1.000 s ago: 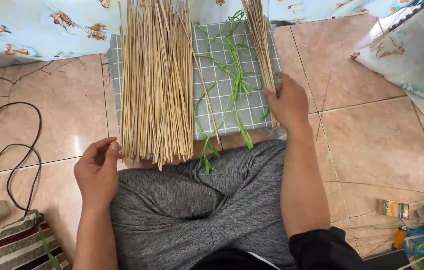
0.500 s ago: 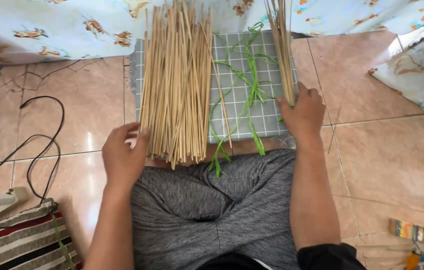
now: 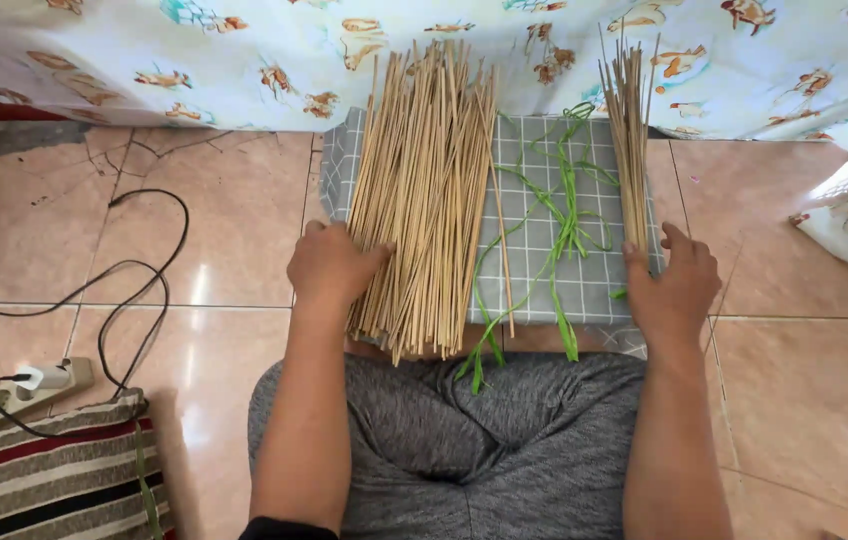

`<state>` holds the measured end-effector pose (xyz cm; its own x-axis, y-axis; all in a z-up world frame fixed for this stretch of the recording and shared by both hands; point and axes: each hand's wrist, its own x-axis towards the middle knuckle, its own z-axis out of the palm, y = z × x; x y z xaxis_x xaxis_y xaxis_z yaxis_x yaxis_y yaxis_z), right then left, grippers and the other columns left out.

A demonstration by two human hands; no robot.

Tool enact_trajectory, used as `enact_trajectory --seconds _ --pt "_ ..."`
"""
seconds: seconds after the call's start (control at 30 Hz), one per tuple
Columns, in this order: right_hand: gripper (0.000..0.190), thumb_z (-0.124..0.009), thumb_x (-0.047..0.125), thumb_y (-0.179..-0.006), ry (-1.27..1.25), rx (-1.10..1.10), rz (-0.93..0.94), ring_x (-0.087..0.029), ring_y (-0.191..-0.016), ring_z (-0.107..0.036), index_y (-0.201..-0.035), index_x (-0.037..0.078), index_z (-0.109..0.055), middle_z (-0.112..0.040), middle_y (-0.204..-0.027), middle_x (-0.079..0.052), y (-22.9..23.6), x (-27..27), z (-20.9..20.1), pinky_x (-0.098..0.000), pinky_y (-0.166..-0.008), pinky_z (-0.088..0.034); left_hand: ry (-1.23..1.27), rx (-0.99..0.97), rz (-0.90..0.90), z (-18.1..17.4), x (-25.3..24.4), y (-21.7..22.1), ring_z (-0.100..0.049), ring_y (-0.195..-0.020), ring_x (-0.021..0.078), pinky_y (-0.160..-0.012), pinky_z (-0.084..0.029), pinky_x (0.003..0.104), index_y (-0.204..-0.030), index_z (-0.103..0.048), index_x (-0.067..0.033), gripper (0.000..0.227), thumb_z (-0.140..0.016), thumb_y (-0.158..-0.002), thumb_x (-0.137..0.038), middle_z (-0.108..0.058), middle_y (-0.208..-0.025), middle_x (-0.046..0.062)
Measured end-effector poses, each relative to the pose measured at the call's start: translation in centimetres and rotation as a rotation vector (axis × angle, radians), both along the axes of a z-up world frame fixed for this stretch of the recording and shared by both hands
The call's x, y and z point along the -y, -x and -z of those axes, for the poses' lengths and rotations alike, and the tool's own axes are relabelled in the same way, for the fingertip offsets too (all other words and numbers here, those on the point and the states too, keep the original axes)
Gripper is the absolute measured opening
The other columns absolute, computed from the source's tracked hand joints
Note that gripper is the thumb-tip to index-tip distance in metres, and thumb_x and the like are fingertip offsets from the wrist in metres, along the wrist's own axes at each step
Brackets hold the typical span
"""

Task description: The person is gathering groups of thin wooden sticks and securing them into bundles by tying green plastic strips around them.

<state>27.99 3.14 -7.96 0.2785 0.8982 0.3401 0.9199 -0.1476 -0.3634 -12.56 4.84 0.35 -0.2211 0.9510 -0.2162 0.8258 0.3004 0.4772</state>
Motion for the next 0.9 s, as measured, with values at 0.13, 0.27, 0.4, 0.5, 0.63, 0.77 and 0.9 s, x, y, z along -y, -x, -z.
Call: enact_trajectory --seconds 0.13,0.27,0.4,0.5,0.63,0.77,0.9 --pt "0.055 -0.073 0.038 -0.101 -0.030 -0.047 -0.033 -0.043 -0.120 -0.054 -0.139 -0.001 -0.065 -0.059 -0.116 -0.016 0.4 0.2 0.5 -0.0569 -0.102 -0.035 0.003 -0.045 0.038 1.6 -0.4 -0.1 -0.066 -0.103 0.0527 -0.085 -0.054 0.065 -0.108 -0.073 0.0105 0.050 -0.077 -0.083 -0.033 -0.064 -0.110 0.034" --pt "0.047 -0.079 0.035 -0.096 -0.196 0.067 -0.061 -0.038 -0.112 -0.060 -0.132 0.006 -0.072 -0.062 -0.111 -0.012 -1.0 -0.5 2.6 -0.0529 -0.096 -0.043 -0.092 -0.010 0.037 2.5 -0.8 -0.5 -0.067 -0.094 0.0473 -0.078 -0.057 0.059 -0.095 -0.072 0.0099 0.037 -0.068 -0.080 -0.023 -0.064 -0.099 0.027" --pt "0.045 -0.077 0.037 -0.097 -0.203 0.034 -0.040 -0.038 -0.115 -0.060 -0.130 0.007 -0.072 -0.063 -0.112 -0.011 -0.3 0.3 1.6 -0.0529 -0.098 -0.042 -0.055 0.008 0.057 2.7 -1.0 -0.7 -0.067 -0.092 0.0453 -0.076 -0.057 0.059 -0.094 -0.072 0.0096 0.039 -0.073 -0.081 -0.027 -0.062 -0.098 0.027" --pt "0.043 -0.075 0.033 -0.099 -0.178 -0.024 -0.055 -0.036 -0.116 -0.058 -0.130 0.005 -0.070 -0.061 -0.113 -0.011 -0.1 0.5 1.2 -0.0504 -0.099 -0.040 -0.085 0.067 0.042 4.0 -1.6 -0.9 -0.068 -0.080 0.0410 -0.066 -0.057 0.056 -0.086 -0.071 0.0095 0.026 -0.069 -0.077 -0.015 -0.062 -0.085 0.023" --pt "0.041 -0.076 0.035 -0.099 -0.200 -0.016 -0.057 -0.038 -0.116 -0.060 -0.129 0.007 -0.072 -0.063 -0.112 -0.012 -0.2 0.1 1.6 -0.0534 -0.099 -0.041 -0.085 0.121 0.040 3.0 -1.3 -1.3 -0.070 -0.081 0.0453 -0.069 -0.057 0.057 -0.091 -0.068 0.0134 0.029 -0.064 -0.075 -0.011 -0.065 -0.081 0.028" --pt "0.041 -0.074 0.036 -0.100 -0.150 -0.060 -0.056 -0.039 -0.117 -0.059 -0.129 0.008 -0.071 -0.063 -0.113 -0.012 0.5 0.5 0.6 -0.0544 -0.100 -0.040 -0.074 0.129 0.034 4.6 -1.7 -1.4 -0.070 -0.092 0.0492 -0.076 -0.057 0.059 -0.103 -0.065 0.0118 0.042 -0.066 -0.076 -0.020 -0.066 -0.091 0.029" --pt "0.040 -0.075 0.032 -0.099 -0.186 -0.065 -0.067 -0.040 -0.120 -0.059 -0.130 0.006 -0.070 -0.064 -0.114 -0.014 0.7 0.7 0.6 -0.0555 -0.102 -0.039 -0.038 0.173 0.022 4.3 -1.3 -1.3 -0.071 -0.091 0.0488 -0.073 -0.057 0.059 -0.106 -0.064 0.0145 0.044 -0.064 -0.077 -0.018 -0.067 -0.091 0.032"
